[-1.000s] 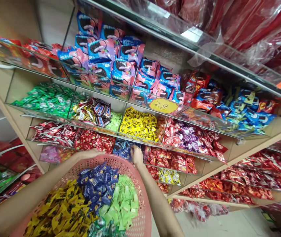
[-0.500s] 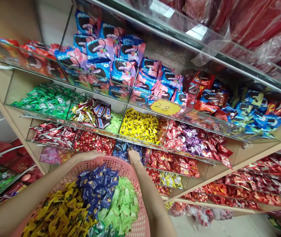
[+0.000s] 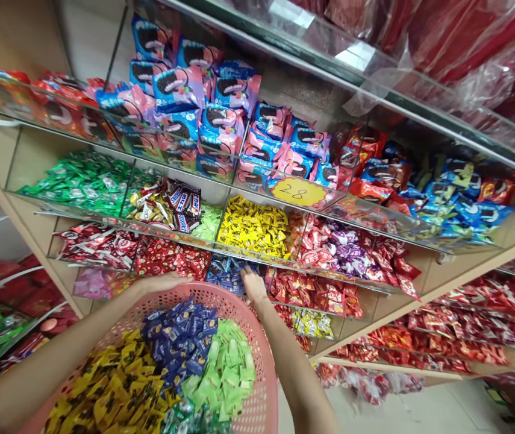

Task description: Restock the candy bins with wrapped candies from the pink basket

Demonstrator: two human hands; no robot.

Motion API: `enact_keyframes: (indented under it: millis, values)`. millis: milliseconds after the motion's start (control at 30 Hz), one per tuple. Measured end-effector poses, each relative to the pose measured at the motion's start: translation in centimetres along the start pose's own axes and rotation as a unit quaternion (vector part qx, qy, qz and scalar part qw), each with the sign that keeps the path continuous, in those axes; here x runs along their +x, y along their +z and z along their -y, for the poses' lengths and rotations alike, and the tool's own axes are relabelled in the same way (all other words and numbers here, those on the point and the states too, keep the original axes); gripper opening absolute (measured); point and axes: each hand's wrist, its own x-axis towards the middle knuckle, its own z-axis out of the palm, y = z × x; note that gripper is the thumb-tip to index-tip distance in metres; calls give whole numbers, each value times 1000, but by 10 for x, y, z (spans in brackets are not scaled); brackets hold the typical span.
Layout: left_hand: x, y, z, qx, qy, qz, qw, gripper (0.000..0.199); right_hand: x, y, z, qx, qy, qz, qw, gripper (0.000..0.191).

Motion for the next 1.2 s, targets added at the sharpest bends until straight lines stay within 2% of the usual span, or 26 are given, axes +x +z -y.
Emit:
enact_keyframes:
  millis: [100,167,200,267,333,400,467,533,633,700,800,967,1100,1200]
  values:
    - [1,0,3,4,7,-4,1000,56,-12,-3,-5,107,8,-71,992,18]
    - [1,0,3,-1,5,0,1000,57,-22,-4,-5,223,18,-124,967,17]
    - [2,0,3,-3,3,2,1000,57,-26,-6,-4,295,30,-140,945,18]
    - [2,0,2,-8,-5,4,1000,58,-36,-11,2,455,63,-142,877,23]
    - [2,0,2,-13,-12,4,1000,59,-48,-19,13,600,98,-107,787,30]
    - [3,0,3,-19,-13,10,1000,59,-60,-29,27,693,119,-60,708,34]
    - [4,2,5,-29,-6,17,999,58,-71,-39,42,738,123,-17,663,35]
    - [4,4,6,-58,2,24,998,58,-81,-46,55,758,120,17,641,33]
    - [6,7,9,-109,20,49,993,56,-90,-48,70,772,119,49,623,32]
    - [9,6,12,-92,29,43,994,54,-93,-45,76,773,121,66,619,32]
    - [15,4,18,-34,31,18,999,53,-97,-37,84,763,126,108,624,33]
    - [21,4,24,-15,26,21,999,56,-93,-29,102,750,122,147,633,36]
    - [16,5,18,-27,34,16,999,54,-79,-27,121,736,98,164,649,42]
    - [11,5,11,-35,41,15,998,52,-71,-22,128,711,91,147,682,45]
